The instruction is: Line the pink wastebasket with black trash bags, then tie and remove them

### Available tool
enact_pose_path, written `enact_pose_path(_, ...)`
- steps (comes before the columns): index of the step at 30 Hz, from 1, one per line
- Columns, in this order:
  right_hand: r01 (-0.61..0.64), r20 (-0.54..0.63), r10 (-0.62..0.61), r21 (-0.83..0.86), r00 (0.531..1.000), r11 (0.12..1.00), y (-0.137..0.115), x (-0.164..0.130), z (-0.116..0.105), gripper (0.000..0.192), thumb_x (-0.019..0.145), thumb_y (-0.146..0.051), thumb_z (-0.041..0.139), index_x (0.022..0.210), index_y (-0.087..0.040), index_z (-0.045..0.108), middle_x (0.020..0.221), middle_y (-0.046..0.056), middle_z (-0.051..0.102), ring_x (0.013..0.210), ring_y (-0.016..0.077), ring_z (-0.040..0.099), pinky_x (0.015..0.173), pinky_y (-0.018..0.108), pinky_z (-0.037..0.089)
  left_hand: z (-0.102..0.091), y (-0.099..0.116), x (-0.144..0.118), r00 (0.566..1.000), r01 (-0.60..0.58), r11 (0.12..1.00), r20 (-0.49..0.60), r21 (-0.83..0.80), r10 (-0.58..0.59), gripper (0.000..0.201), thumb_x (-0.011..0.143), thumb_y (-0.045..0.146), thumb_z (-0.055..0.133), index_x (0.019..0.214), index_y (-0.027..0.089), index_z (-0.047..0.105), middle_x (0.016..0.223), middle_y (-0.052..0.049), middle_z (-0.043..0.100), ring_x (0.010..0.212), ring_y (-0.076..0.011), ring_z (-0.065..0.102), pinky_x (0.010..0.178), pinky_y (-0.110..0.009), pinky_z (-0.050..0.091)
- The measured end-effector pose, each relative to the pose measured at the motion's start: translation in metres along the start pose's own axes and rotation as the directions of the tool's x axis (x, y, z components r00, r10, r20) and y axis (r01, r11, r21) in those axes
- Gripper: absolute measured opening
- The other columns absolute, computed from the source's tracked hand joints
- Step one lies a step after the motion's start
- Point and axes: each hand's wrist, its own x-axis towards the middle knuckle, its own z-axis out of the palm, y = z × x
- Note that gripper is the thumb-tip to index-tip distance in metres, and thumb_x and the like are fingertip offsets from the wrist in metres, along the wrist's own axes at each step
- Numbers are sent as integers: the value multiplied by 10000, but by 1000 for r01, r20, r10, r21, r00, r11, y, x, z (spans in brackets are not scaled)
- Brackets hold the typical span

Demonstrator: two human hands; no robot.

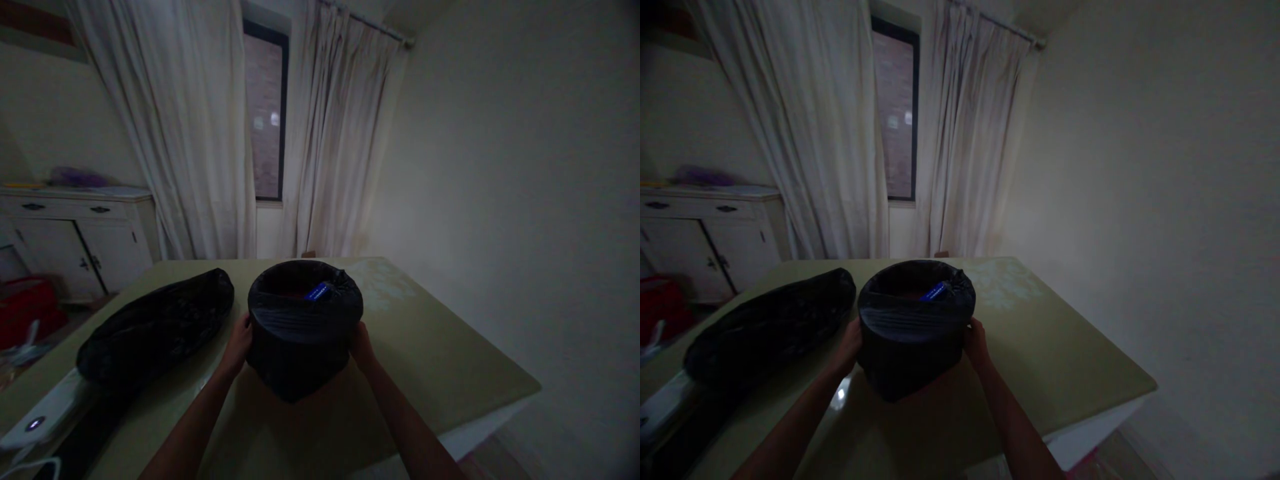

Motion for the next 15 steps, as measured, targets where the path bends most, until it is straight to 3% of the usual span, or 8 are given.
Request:
enact_pose_path(4,-113,117,91,203,989,973,4,-17,-9,404,695,-505,795,928,-179,842,1078,149,838,953,335,751,853,434,617,-21,-24,0,992,-76,975,112,207,53,392,727,621,714,856,251,732,996,-137,817,1122,-397,736,976,-470,592)
enact_pose_path(8,-84,46,77,175,996,981,2,-16,-12,405,675,-490,822,918,-168,847,1084,157,835,1034,354,739,914,450,604,-24,-47,19,988,-136,874,0,467,154,323,881,529,526,892,249,688,936,-154,791,978,-391,745,928,-492,559)
enact_pose_path(13,-94,65,85,143,994,985,-8,-7,-6,429,668,-511,805,942,-184,849,1099,158,836,1054,393,749,923,509,609,-9,-62,20,982,-180,871,32,457,186,302,913,515,534,918,265,703,935,-122,792,911,-368,740,809,-412,526)
enact_pose_path(15,-70,23,68,77,997,995,-5,-7,-2,422,662,-531,797,914,-195,848,1077,161,838,1059,416,750,949,530,602,-8,-67,16,981,-179,875,19,450,191,333,936,545,499,878,273,684,881,-104,779,868,-356,730,771,-406,514)
